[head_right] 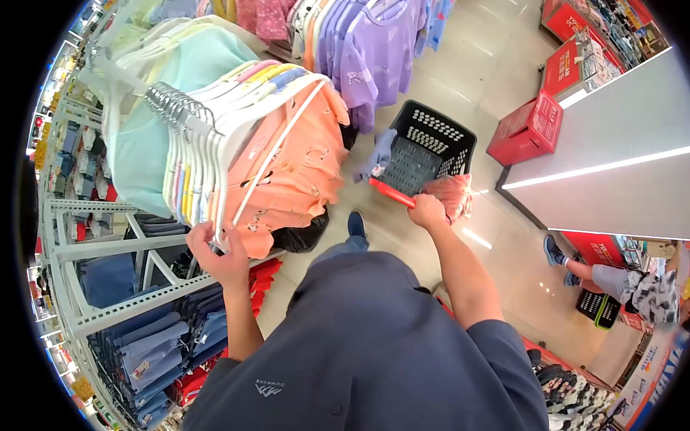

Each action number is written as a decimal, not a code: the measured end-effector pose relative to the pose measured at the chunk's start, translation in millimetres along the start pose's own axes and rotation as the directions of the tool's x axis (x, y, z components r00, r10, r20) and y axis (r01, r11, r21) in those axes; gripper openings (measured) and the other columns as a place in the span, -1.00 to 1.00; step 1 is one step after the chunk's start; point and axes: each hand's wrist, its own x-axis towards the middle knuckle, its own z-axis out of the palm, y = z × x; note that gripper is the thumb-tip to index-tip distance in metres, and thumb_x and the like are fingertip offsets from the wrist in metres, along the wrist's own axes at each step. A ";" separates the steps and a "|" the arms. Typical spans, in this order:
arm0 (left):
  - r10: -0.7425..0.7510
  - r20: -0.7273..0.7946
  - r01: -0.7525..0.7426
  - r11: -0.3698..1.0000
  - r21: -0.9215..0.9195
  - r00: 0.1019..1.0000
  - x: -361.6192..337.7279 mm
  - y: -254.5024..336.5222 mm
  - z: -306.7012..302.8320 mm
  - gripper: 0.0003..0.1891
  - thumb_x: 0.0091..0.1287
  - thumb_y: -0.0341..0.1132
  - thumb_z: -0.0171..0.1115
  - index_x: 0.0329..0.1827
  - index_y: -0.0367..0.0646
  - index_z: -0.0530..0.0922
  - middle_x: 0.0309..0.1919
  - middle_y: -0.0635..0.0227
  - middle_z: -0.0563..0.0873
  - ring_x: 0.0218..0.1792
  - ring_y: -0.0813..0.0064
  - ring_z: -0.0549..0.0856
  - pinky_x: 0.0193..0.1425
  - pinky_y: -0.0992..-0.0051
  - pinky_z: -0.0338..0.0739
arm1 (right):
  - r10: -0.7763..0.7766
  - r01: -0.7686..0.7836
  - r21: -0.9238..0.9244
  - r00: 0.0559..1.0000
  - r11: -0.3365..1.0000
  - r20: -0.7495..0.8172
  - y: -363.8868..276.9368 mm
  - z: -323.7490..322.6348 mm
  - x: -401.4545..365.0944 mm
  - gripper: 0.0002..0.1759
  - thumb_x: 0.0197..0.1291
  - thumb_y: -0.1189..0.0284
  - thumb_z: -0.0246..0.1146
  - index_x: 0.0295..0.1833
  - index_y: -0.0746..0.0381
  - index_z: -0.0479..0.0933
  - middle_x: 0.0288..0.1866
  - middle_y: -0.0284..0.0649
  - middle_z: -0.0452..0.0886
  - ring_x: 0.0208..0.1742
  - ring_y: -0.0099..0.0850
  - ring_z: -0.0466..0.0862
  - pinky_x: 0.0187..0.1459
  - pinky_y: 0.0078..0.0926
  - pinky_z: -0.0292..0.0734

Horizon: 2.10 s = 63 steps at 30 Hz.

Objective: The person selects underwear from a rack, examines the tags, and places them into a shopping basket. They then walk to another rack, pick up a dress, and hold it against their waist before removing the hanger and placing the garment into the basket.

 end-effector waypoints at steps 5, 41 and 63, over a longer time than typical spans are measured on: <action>-0.073 0.636 0.347 0.883 -0.318 0.768 -8.5 43.6 52.7 -0.77 0.16 -0.46 0.32 -0.14 -0.26 0.53 -0.35 0.24 0.64 -0.32 0.27 0.63 -0.16 0.36 0.49 | 0.043 -0.042 0.006 0.998 0.999 -0.048 5.8 -35.2 23.2 -0.75 0.09 0.21 0.19 -0.23 0.06 0.68 -0.28 -0.07 0.69 -0.19 -0.07 0.69 -0.12 -0.11 0.62; -0.560 0.826 0.670 0.638 0.378 0.067 -115.0 127.3 199.7 -0.76 0.28 -0.32 0.26 -0.07 -0.27 0.56 -0.33 0.21 0.72 -0.38 0.42 0.69 -0.23 0.48 0.59 | 0.068 -0.058 0.223 0.997 0.973 -0.037 340.8 6.4 166.7 -0.76 0.03 0.32 0.26 -0.30 0.27 0.66 -0.25 0.09 0.66 -0.12 0.02 0.66 -0.01 -0.17 0.54; -0.544 0.836 0.600 0.693 0.399 0.073 -153.6 87.9 148.4 -0.78 0.27 -0.33 0.25 -0.10 -0.27 0.56 -0.31 0.22 0.72 -0.39 0.41 0.68 -0.26 0.47 0.58 | 0.252 -0.246 -0.070 0.963 0.967 0.095 319.6 31.9 188.0 -0.68 0.11 0.25 0.17 -0.21 0.26 0.65 -0.18 0.08 0.66 -0.06 0.00 0.65 -0.03 -0.12 0.58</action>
